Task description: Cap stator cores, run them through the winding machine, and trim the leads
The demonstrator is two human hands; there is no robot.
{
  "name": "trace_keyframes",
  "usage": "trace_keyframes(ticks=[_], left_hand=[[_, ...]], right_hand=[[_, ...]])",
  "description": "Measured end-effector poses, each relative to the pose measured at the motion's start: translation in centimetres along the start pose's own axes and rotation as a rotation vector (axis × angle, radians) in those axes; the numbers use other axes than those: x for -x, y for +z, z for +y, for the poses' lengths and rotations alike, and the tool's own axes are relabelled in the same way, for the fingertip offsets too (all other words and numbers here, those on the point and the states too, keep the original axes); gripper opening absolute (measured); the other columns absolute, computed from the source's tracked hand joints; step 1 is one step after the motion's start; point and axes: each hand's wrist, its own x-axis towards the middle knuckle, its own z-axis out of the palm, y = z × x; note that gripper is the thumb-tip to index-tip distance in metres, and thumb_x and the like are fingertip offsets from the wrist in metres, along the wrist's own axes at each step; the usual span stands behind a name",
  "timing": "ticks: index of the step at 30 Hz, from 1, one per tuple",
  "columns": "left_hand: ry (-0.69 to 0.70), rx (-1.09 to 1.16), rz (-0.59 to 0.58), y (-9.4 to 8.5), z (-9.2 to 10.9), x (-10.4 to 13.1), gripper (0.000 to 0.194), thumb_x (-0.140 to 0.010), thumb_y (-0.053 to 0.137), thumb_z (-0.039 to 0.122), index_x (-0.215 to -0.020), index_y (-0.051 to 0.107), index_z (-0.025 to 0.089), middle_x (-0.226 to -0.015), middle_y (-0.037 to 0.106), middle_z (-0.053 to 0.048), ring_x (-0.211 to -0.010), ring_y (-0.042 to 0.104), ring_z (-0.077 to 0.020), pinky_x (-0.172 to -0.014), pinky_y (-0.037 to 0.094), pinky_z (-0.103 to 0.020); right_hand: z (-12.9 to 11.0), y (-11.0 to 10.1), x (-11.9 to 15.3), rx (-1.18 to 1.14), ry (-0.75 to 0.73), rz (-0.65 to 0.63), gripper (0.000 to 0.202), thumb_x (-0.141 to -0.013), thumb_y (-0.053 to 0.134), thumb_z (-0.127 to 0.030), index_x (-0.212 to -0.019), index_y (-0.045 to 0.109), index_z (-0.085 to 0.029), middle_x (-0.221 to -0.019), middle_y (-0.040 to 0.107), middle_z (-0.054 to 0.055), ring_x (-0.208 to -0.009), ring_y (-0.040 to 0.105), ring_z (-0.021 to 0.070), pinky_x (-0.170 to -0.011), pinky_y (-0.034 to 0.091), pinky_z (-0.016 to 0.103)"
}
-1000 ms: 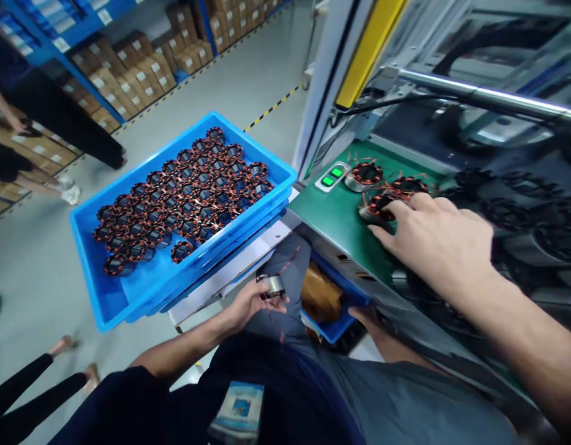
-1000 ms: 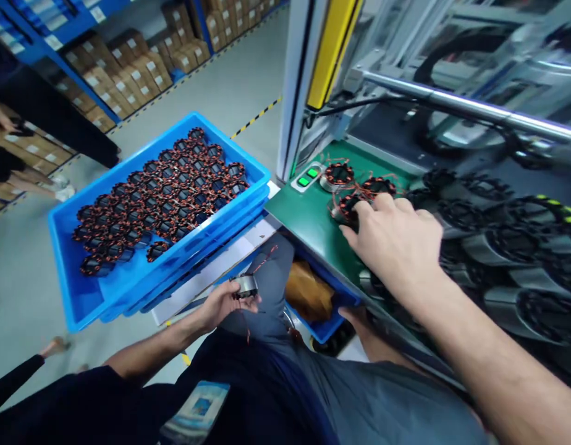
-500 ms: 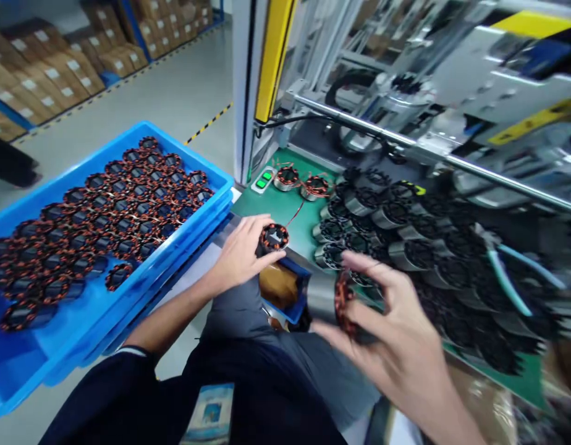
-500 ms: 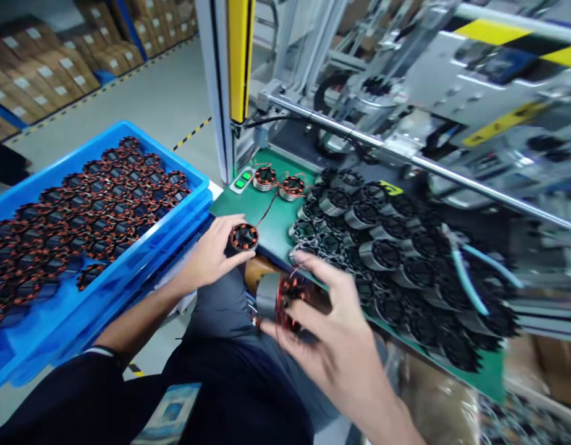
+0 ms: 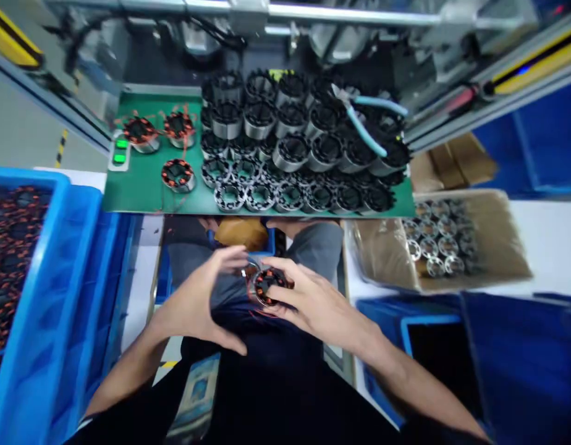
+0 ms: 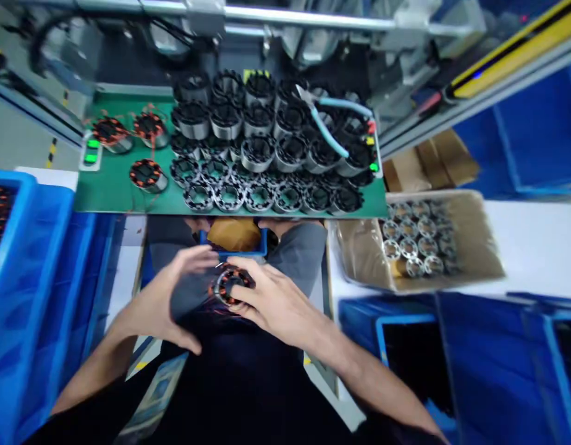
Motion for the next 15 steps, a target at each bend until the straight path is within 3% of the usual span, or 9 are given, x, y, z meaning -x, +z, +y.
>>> trace_keyframes(ticks=[1,2,4,7,9,12,15], left_hand=[[-0.033,0.162,-0.092,1.6,0.4,0.2,0.158,-0.059,0.119,0.067,-0.186,0.031,0.033,-0.172,0.065,-0.023,-0.155,0.072,-0.0455,-0.129,0.063,-0.064],[-0.065,0.278,-0.107,3.0,0.7,0.1,0.161,-0.06,0.119,0.064,-0.188,0.025,0.034,-0.173,0.065,-0.023,-0.157,0.072,-0.0452,-0.131,0.063,-0.064],[-0.092,0.382,0.02,5.0,1.2,-0.6,0.156,-0.064,0.12,0.058,-0.187,0.027,0.035,-0.167,0.07,-0.02,-0.151,0.077,-0.0436,-0.13,0.065,-0.062],[-0.071,0.441,0.183,5.5,2.0,-2.0,0.139,-0.069,0.12,0.047,-0.182,0.04,0.032,-0.138,0.083,-0.012,-0.117,0.09,-0.0347,-0.109,0.076,-0.051],[-0.029,0.482,0.225,4.8,2.7,-2.4,0.127,-0.074,0.118,0.039,-0.178,0.046,0.033,-0.117,0.085,-0.004,-0.095,0.09,-0.0265,-0.093,0.078,-0.043],[-0.021,0.425,0.289,3.8,4.1,-2.2,0.106,-0.078,0.115,0.032,-0.168,0.059,0.031,-0.112,0.084,-0.003,-0.086,0.086,-0.0203,-0.082,0.075,-0.034],[-0.072,0.345,0.294,3.6,4.4,-1.9,0.082,-0.078,0.114,0.031,-0.148,0.072,0.026,-0.113,0.085,-0.005,-0.088,0.085,-0.0186,-0.08,0.072,-0.03]], right_hand=[[-0.3,-0.8,-0.3,0.022,-0.031,-0.019,0.016,-0.117,0.074,-0.035,-0.119,0.085,-0.024,-0.173,0.063,0.019,-0.138,0.079,0.0335,-0.117,0.071,0.055],[-0.5,-1.4,-0.8,0.033,-0.069,-0.022,0.017,-0.118,0.072,-0.034,-0.118,0.085,-0.023,-0.174,0.062,0.018,-0.139,0.078,0.0342,-0.116,0.071,0.055],[-1.1,-2.3,-1.5,0.013,-0.122,0.044,0.019,-0.12,0.067,-0.031,-0.129,0.082,-0.024,-0.175,0.06,0.018,-0.138,0.078,0.0319,-0.113,0.073,0.051],[-1.9,-2.9,-1.9,-0.058,-0.105,0.208,0.051,-0.121,0.069,-0.033,-0.17,0.059,-0.021,-0.174,0.06,0.021,-0.144,0.075,0.0288,-0.116,0.071,0.043],[-2.0,-3.2,-1.4,0.001,-0.057,0.25,0.067,-0.12,0.072,-0.031,-0.18,0.046,-0.019,-0.155,0.072,0.019,-0.135,0.078,0.0265,-0.115,0.07,0.041],[-1.5,-3.6,0.0,0.159,-0.099,0.305,0.049,-0.117,0.072,-0.015,-0.165,0.062,-0.018,-0.11,0.08,0.007,-0.098,0.078,0.0208,-0.093,0.068,0.036],[-0.9,-3.7,1.2,0.078,-0.198,0.361,0.03,-0.113,0.076,-0.01,-0.142,0.075,-0.019,-0.107,0.081,0.007,-0.094,0.077,0.0204,-0.085,0.065,0.037]])
